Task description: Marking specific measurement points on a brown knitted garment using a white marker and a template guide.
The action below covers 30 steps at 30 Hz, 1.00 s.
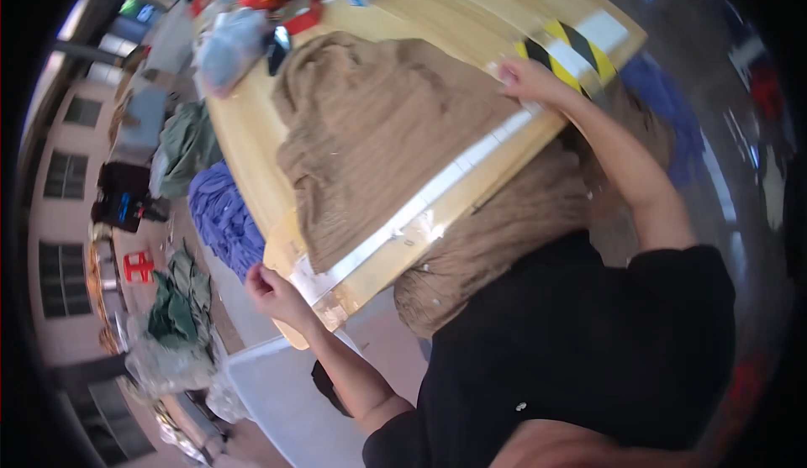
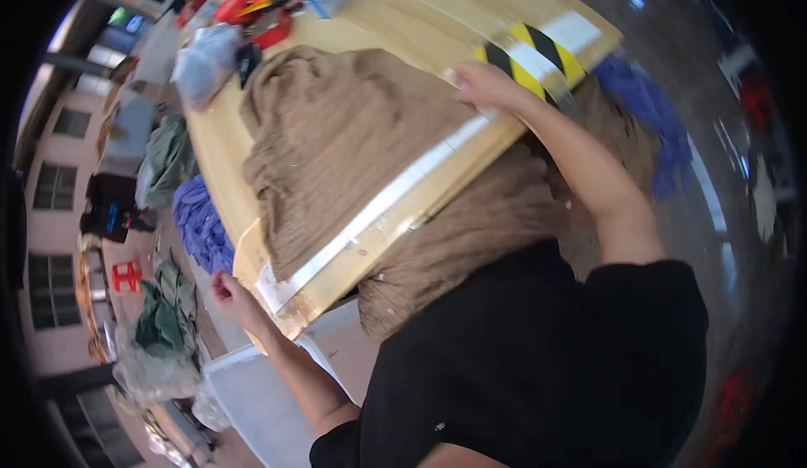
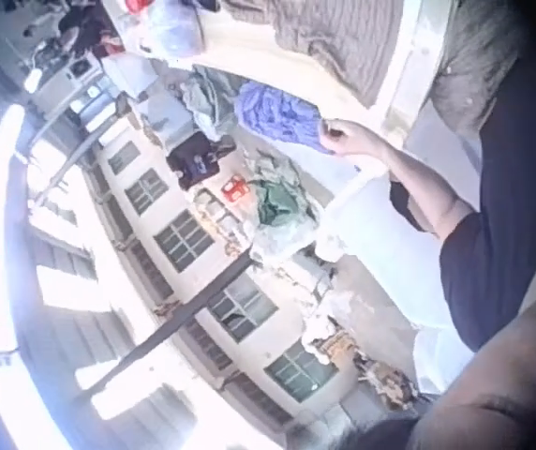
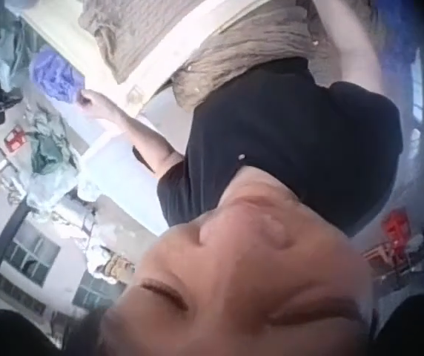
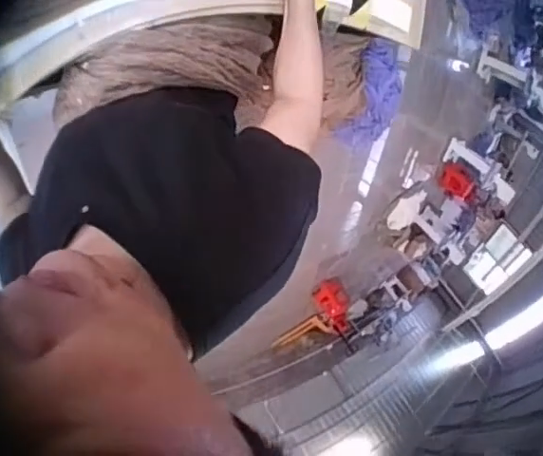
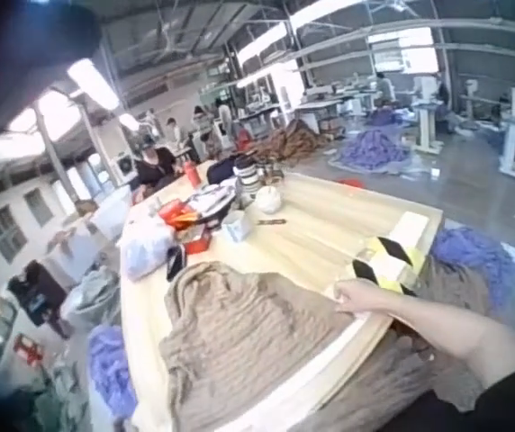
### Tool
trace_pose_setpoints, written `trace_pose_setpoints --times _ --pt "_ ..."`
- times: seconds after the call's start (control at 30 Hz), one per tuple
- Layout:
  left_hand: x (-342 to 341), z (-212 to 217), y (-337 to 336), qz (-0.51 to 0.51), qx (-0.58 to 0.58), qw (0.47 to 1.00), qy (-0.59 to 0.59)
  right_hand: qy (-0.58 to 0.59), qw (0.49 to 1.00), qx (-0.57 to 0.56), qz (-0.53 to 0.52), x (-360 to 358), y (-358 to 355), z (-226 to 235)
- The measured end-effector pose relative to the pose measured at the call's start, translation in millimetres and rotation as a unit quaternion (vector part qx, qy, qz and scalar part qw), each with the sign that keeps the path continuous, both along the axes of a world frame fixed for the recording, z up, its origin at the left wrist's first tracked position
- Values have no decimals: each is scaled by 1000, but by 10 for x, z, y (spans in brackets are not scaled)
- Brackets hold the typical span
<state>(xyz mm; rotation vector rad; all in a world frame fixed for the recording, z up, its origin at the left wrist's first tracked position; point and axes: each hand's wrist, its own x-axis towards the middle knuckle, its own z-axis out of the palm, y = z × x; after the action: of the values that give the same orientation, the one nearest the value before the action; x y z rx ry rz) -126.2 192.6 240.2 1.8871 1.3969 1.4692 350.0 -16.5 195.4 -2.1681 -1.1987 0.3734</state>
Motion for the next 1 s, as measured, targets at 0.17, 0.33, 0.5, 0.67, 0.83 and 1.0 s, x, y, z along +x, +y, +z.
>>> trace_pose_setpoints --times 0.17,0.33,0.5,0.67,0.83,1.0 --pt "1871 211 -920 -373 71 918 118 22 999 -8 33 200 -23 -136" --pt "2993 -462 -1550 -499 155 820 234 126 991 -19 49 89 -93 -47" --pt "3161 -685 -1790 -497 185 801 276 160 986 -45 34 95 -134 -73" --pt "3276 -724 -1743 -506 205 791 277 131 990 -28 48 240 -109 -54" --pt "3463 -634 -1684 -522 206 772 300 138 987 -59 53 406 -68 -28" --pt "3327 -553 -1561 -495 177 786 325 73 995 12 70 331 92 -18"
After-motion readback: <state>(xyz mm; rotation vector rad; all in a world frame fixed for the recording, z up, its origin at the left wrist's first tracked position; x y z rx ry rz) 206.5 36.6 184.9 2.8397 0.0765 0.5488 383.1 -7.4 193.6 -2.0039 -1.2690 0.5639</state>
